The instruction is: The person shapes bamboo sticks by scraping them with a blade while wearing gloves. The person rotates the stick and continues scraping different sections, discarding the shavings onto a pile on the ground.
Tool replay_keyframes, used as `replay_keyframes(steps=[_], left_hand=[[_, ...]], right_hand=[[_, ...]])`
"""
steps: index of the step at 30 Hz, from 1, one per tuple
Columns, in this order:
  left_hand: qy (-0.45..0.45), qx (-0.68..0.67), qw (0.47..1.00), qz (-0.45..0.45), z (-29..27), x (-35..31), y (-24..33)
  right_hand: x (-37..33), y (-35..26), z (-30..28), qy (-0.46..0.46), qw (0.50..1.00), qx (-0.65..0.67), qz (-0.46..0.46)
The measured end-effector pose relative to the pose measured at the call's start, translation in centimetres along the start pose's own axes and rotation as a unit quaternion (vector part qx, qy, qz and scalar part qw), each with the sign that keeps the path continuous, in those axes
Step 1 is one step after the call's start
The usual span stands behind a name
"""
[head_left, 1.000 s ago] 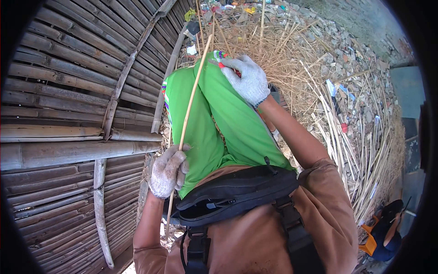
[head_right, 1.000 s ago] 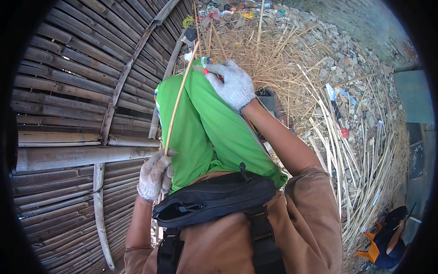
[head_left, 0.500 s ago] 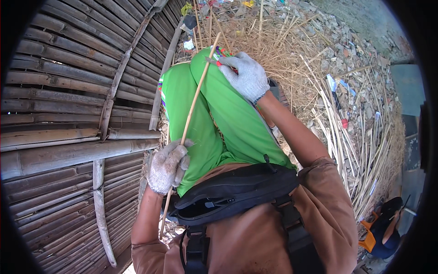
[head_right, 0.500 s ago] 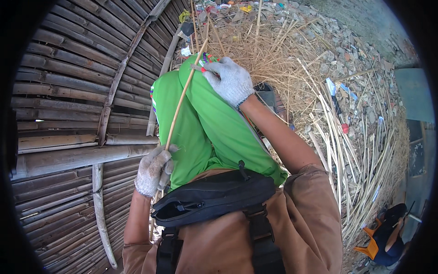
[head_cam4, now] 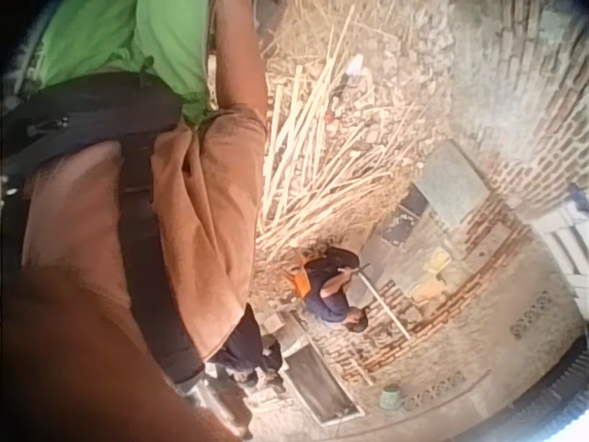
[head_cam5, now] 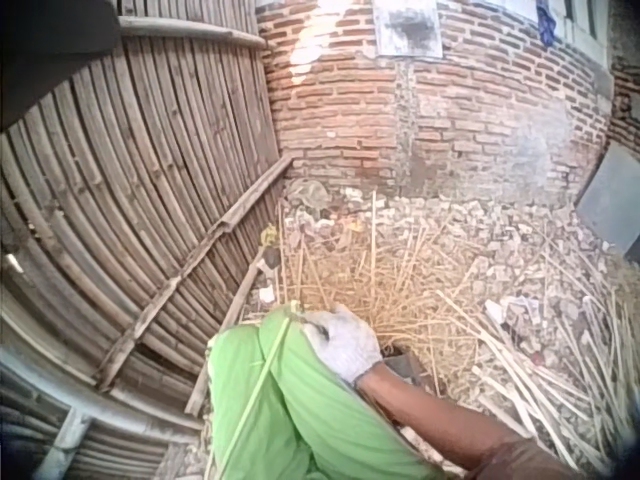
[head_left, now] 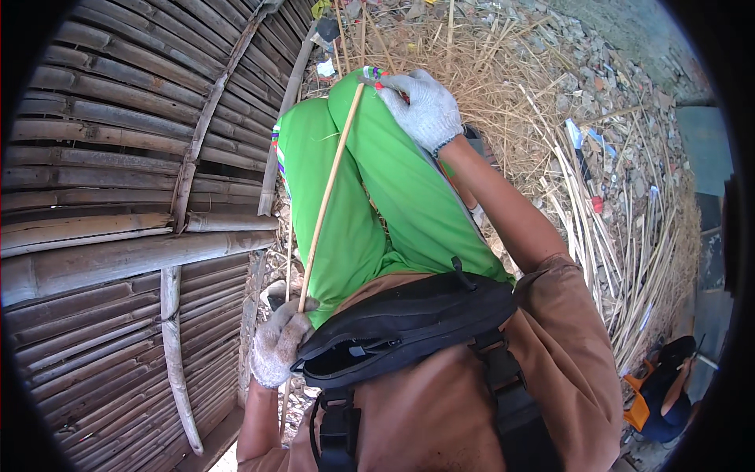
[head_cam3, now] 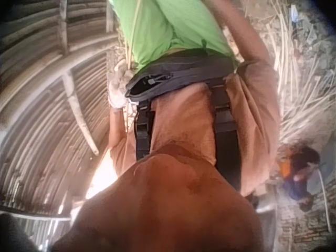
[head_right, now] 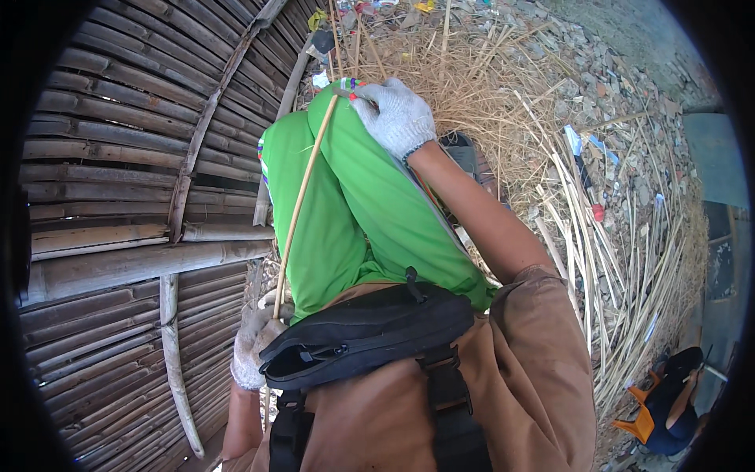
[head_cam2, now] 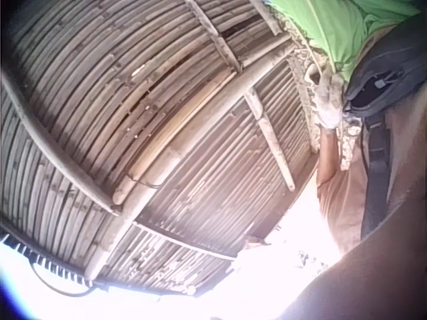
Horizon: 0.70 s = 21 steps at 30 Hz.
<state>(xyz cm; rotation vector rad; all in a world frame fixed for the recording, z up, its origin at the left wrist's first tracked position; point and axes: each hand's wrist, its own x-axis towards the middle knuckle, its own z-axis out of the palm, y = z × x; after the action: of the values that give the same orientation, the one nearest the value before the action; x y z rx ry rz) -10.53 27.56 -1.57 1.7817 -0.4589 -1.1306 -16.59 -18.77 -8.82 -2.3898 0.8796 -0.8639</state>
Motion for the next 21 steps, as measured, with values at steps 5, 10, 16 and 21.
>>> replay_keyframes(steps=[5,10,16,21], left_hand=[[0.000,-0.021,1.000,0.022,0.9,2.7,1.6],[-0.040,-0.132,0.990,-0.012,2.0,7.4,4.2],[-0.054,-0.059,0.997,-0.010,3.0,10.9,6.8],[-0.034,-0.035,0.999,-0.007,3.7,12.1,7.3]], right_hand=[[-1.3,-0.7,0.3,0.059,0.996,0.056,0.038],[-1.4,-1.1,-0.7,0.035,0.997,0.064,0.014],[-1.4,-0.7,-1.2,-0.038,0.999,0.014,-0.005],[-1.8,-0.8,-1.4,-0.049,0.995,0.009,-0.086]])
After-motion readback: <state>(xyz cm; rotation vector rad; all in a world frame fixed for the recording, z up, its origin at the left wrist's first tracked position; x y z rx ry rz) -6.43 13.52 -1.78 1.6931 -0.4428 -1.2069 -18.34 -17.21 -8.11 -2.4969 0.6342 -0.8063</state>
